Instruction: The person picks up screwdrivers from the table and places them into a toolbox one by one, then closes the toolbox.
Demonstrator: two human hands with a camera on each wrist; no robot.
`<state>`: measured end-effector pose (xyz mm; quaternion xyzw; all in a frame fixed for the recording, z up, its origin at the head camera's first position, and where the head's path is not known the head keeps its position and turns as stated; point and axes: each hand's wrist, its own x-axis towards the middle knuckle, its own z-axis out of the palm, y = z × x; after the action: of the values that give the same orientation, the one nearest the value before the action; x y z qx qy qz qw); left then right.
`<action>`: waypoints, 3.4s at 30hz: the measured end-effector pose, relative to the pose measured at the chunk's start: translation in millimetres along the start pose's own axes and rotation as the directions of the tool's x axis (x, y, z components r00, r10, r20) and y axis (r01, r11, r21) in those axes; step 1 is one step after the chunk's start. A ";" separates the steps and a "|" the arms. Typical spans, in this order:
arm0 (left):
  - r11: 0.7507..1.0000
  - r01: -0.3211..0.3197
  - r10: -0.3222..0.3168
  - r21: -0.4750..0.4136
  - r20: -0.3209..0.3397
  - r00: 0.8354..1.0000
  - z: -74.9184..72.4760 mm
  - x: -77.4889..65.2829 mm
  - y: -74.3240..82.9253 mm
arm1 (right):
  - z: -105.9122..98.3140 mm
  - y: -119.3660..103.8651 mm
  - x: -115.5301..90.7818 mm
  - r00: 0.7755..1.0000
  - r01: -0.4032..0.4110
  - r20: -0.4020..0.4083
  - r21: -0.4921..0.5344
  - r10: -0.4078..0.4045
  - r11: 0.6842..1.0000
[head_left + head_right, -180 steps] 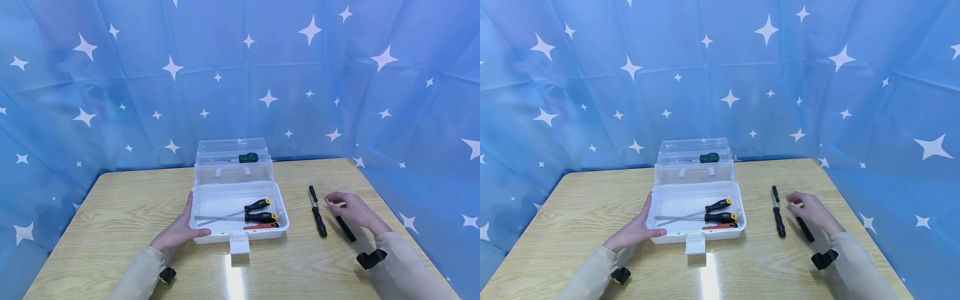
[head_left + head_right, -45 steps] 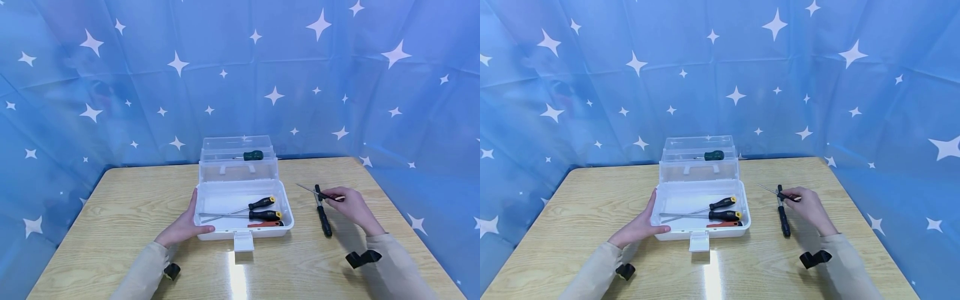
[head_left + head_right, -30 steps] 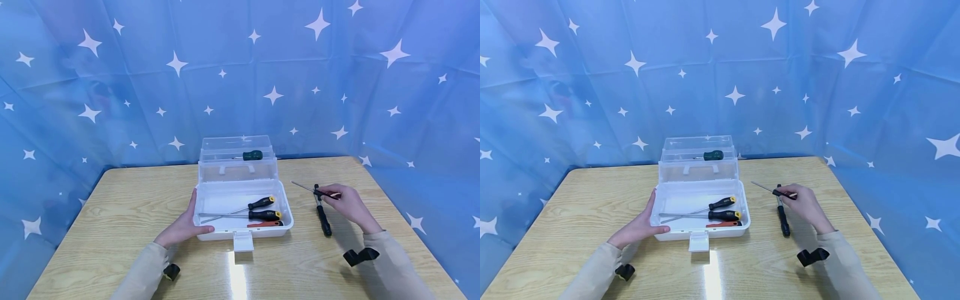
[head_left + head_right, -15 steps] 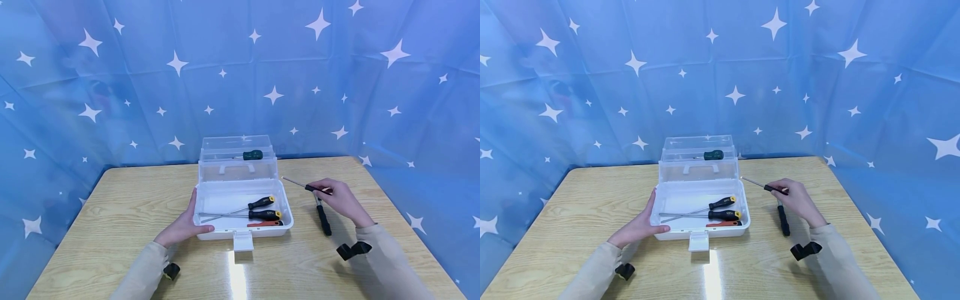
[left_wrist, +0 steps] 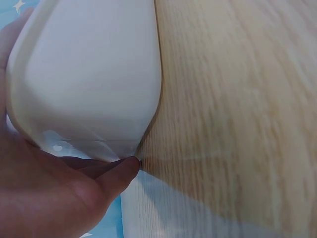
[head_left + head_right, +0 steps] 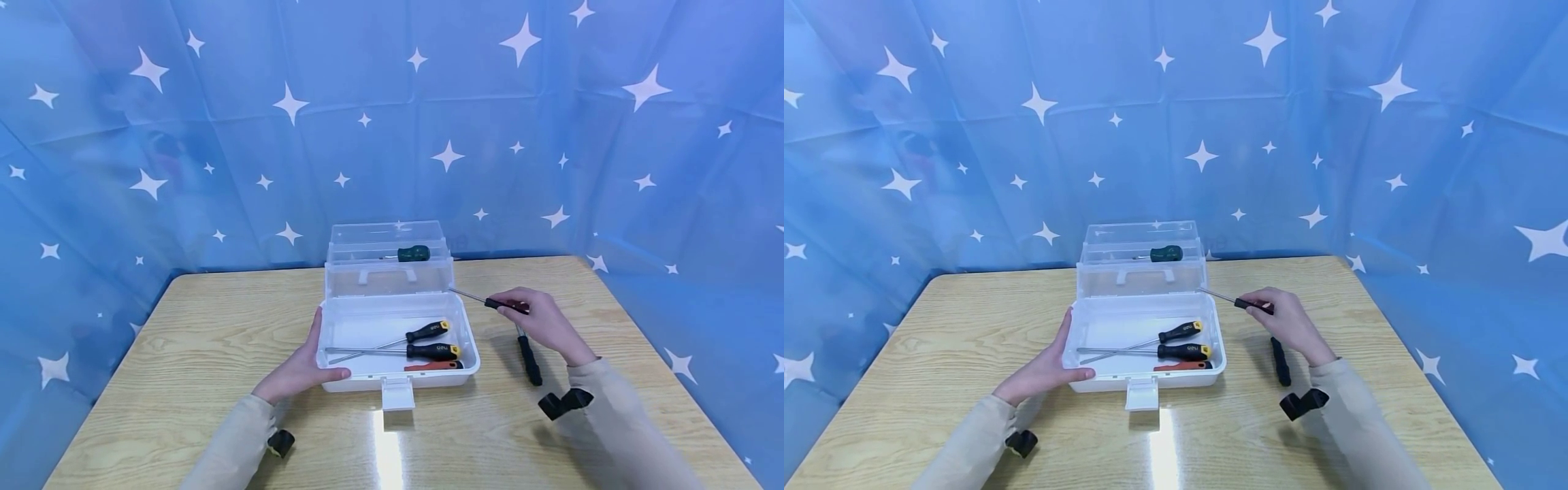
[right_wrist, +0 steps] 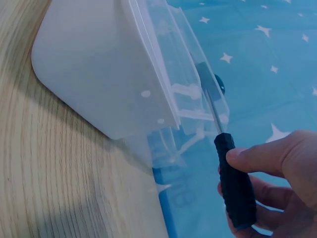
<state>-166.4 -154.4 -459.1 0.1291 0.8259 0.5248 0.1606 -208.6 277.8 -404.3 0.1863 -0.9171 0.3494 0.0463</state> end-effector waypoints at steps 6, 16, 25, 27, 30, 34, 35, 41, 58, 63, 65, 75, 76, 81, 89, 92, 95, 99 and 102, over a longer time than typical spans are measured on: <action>1.000 -0.014 0.014 -0.008 0.004 1.000 -0.3 0.1 -1.8 | 5.0 -4.9 5.6 0.999 0.047 0.026 -0.016 -0.046 0.999; 1.000 -0.005 0.005 -0.008 -0.005 1.000 0.5 -1.0 -0.9 | 9.1 -17.9 21.6 0.993 0.111 0.038 -0.046 -0.109 0.993; 1.000 0.007 -0.007 -0.003 -0.007 1.000 0.2 -1.1 -0.4 | 12.1 -29.2 39.3 0.991 0.109 0.084 -0.038 -0.105 0.993; 1.000 0.012 -0.012 0.002 -0.009 1.000 0.2 -1.0 -0.6 | 13.1 -31.4 43.4 0.990 0.111 0.096 -0.040 -0.107 0.993; 1.000 0.011 -0.011 0.003 -0.008 1.000 0.0 -0.7 -1.0 | 15.1 -34.6 48.9 0.988 0.117 0.107 -0.044 -0.112 0.992; 1.000 0.000 0.000 -0.003 -0.003 1.000 -0.5 -0.7 -1.3 | 18.4 -38.6 54.5 0.985 0.135 0.114 -0.044 -0.129 0.990; 1.000 -0.003 0.003 -0.006 -0.002 1.000 -0.6 -0.7 -1.1 | 19.2 -39.7 55.6 0.985 0.139 0.113 -0.041 -0.133 0.990; 1.000 -0.008 0.008 -0.006 0.002 1.000 -0.9 -1.2 -0.1 | 25.2 -46.7 61.3 0.982 0.146 0.127 -0.016 -0.143 0.989; 1.000 0.014 -0.014 0.003 0.001 1.000 -0.5 -0.9 -1.3 | 42.1 -61.0 71.6 0.973 0.157 0.165 0.029 -0.159 0.987; 1.000 0.008 -0.008 0.002 0.002 1.000 -0.2 -0.6 -1.4 | 45.6 -64.2 75.4 0.971 0.140 0.190 0.026 -0.142 0.990; 1.000 0.007 -0.007 0.001 0.003 1.000 -0.2 -0.4 -1.6 | 47.0 -64.8 76.7 0.969 0.145 0.198 0.024 -0.147 0.989; 1.000 0.020 -0.020 0.010 -0.002 1.000 0.0 -0.4 -1.5 | 55.2 -69.9 78.6 0.958 0.145 0.246 0.033 -0.148 0.989; 1.000 0.020 -0.020 0.011 -0.001 1.000 0.2 -0.4 -1.4 | 55.9 -70.4 78.3 0.956 0.150 0.250 0.034 -0.153 0.988; 1.000 0.018 -0.018 0.014 0.003 1.000 0.1 -0.3 -0.9 | 59.3 -73.6 77.1 0.948 0.154 0.277 0.033 -0.157 0.987; 0.999 0.024 -0.024 0.023 0.000 1.000 -0.1 -0.3 -0.9 | 57.4 -76.4 75.1 0.944 0.109 0.310 0.046 -0.117 0.993; 0.999 0.025 -0.026 0.024 0.001 1.000 0.1 -0.5 -0.6 | 52.6 -75.3 73.2 0.948 0.112 0.293 0.050 -0.122 0.992; 0.999 0.026 -0.026 0.025 0.000 1.000 0.3 -0.6 -0.4 | 45.9 -72.1 70.0 0.951 0.133 0.275 0.037 -0.137 0.991; 0.999 0.023 -0.023 0.023 0.002 1.000 0.3 -0.3 -0.5 | 35.8 -64.8 65.1 0.958 0.133 0.256 0.004 -0.130 0.991; 1.000 0.017 -0.017 0.017 0.002 1.000 0.1 -0.3 -0.8 | 29.1 -58.5 62.2 0.964 0.122 0.241 -0.012 -0.115 0.993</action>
<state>-166.0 -154.7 -459.8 0.1240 0.8313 0.5162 0.1648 -243.0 199.2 -376.3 0.2810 -0.9078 0.3087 -0.0415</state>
